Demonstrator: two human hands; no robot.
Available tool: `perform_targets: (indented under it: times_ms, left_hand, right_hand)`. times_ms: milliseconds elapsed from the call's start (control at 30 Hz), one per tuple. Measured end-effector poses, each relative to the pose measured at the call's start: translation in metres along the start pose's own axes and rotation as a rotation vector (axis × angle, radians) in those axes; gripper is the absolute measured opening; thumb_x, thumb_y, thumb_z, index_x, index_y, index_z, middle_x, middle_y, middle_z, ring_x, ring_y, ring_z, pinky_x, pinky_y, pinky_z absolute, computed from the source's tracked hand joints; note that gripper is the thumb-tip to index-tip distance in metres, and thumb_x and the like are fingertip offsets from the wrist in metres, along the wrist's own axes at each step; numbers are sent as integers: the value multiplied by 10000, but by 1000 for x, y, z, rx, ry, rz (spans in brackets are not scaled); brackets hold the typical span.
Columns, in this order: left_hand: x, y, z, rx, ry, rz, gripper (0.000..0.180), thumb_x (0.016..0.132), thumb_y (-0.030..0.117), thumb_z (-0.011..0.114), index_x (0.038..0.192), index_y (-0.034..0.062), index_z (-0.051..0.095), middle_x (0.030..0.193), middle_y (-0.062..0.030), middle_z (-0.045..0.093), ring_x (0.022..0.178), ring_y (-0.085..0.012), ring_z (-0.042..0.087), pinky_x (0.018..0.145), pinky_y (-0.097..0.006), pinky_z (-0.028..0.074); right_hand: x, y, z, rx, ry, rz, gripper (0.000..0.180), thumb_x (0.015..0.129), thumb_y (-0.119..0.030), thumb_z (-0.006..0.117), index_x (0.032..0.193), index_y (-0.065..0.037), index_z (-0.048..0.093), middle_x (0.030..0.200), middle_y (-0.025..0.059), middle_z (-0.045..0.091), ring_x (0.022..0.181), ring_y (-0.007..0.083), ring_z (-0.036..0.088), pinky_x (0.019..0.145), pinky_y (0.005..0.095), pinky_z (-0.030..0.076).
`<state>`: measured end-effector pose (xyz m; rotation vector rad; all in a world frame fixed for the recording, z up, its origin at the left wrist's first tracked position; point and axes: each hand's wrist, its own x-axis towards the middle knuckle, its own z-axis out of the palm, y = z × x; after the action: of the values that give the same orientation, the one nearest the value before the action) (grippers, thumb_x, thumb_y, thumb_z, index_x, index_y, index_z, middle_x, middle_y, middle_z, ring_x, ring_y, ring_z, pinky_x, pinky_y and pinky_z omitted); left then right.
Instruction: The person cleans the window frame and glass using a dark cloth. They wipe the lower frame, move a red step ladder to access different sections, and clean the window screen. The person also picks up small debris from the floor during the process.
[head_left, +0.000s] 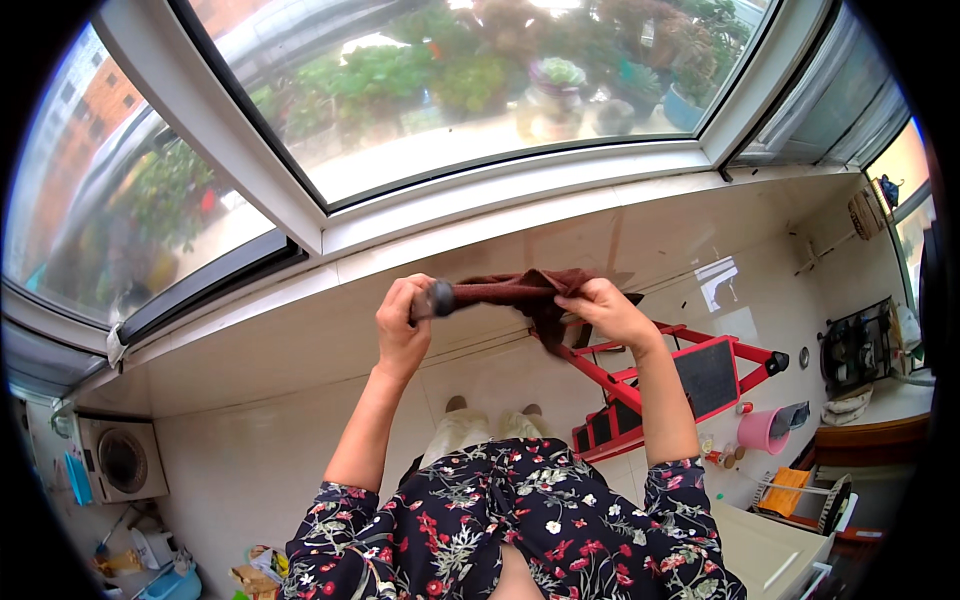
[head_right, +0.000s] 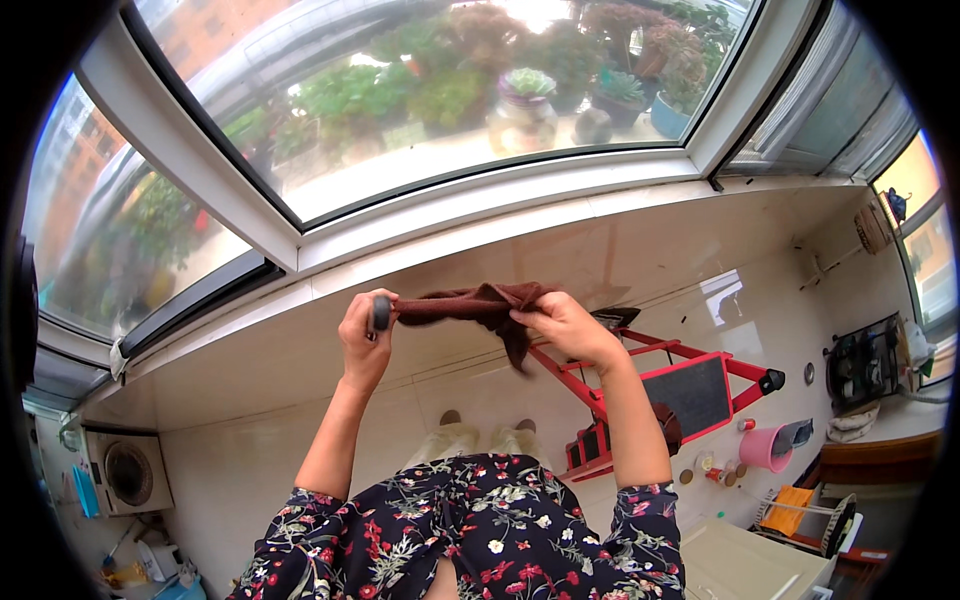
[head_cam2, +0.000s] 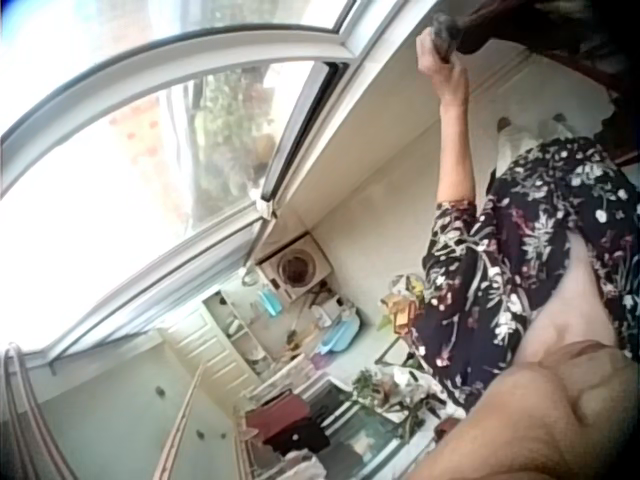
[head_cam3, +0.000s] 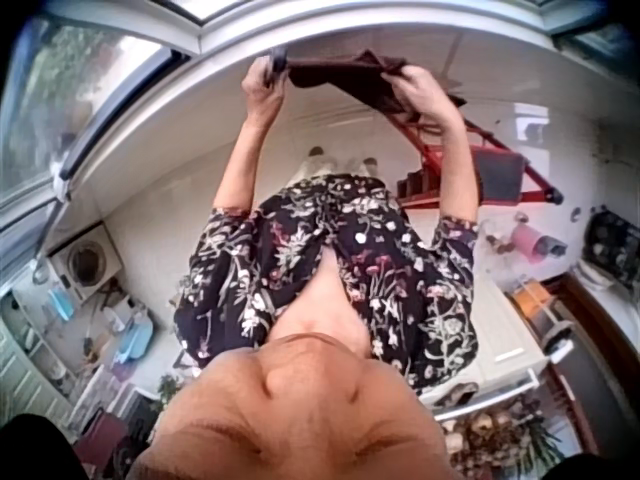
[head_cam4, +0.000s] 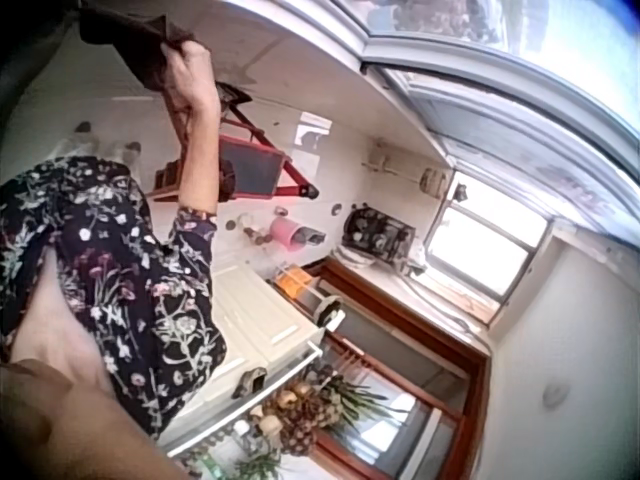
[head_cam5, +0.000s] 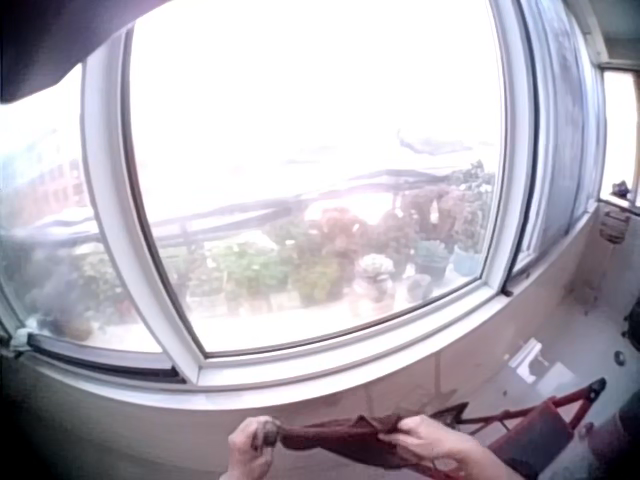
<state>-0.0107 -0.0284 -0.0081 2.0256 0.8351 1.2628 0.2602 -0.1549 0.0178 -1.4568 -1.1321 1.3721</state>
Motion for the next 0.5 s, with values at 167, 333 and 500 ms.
perform_targets:
  times_ms: [167, 333, 500]
  left_hand:
    - [6, 10, -3, 42, -26, 170, 182, 737, -129, 631, 802, -8, 511, 889, -103, 592, 827, -249, 639, 738, -322, 508]
    - [2, -17, -13, -18, 71, 35, 193, 728, -171, 557, 838, -13, 542, 907, -108, 602, 853, -241, 621, 745, -302, 494]
    - [10, 9, -18, 57, -70, 150, 332, 681, -198, 469, 926, -11, 594, 929, -124, 622, 854, -250, 616, 757, -296, 491]
  right_hand:
    - [9, 19, -19, -130, 41, -23, 222, 938, -129, 592, 1101, 15, 630, 939, 29, 674, 870, 111, 619, 777, 259, 514]
    - [1, -8, -18, 188, 274, 34, 296, 881, -114, 670, 1123, 10, 552, 903, 75, 687, 837, 107, 631, 735, 241, 502]
    - [8, 0, -12, 175, 341, -110, 361, 850, -90, 702, 1171, -20, 551, 904, 21, 632, 837, 90, 591, 773, 243, 479]
